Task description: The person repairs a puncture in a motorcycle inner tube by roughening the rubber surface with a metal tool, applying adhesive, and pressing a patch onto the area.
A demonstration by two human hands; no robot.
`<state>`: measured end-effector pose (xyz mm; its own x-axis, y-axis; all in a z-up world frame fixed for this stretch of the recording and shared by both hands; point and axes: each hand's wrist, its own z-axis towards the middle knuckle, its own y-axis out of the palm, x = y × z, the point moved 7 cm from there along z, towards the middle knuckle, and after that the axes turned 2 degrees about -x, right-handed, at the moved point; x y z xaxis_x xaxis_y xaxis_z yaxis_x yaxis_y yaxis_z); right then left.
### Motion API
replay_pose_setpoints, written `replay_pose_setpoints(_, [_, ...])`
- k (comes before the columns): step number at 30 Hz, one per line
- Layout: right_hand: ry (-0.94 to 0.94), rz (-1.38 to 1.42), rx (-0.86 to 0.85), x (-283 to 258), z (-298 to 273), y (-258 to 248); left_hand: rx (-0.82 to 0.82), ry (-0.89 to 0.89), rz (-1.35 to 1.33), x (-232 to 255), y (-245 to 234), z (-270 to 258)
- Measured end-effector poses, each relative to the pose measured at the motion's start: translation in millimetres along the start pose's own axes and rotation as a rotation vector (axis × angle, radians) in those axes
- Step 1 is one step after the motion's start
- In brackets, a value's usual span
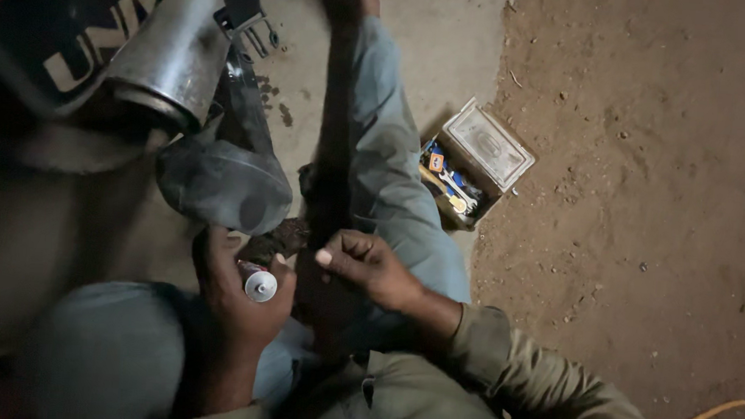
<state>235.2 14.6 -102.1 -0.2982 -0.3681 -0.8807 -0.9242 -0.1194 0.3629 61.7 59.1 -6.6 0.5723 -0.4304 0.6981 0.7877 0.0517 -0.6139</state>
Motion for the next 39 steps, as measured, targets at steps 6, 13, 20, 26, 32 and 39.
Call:
replay_pose_setpoints(6, [-0.106,-0.001,0.032,0,11,4,-0.019,-0.056,0.044,-5,2,-1])
replay_pose_setpoints(13, [-0.262,-0.404,0.230,-34,14,-46,-0.011,-0.002,0.034,4,3,9])
replay_pose_setpoints(20, [-0.099,-0.636,0.441,16,9,-121,-0.076,-0.213,-0.087,-23,15,-1])
replay_pose_setpoints(26, [0.109,-0.678,0.931,51,-28,-313,-0.091,-0.076,0.083,-15,3,2])
replay_pose_setpoints(32, [0.209,-0.856,0.518,125,-22,-363,-0.160,-0.211,0.069,-20,5,5])
replay_pose_setpoints(39, [0.269,-1.171,0.348,142,3,-341,-0.134,-0.193,0.074,-16,12,9])
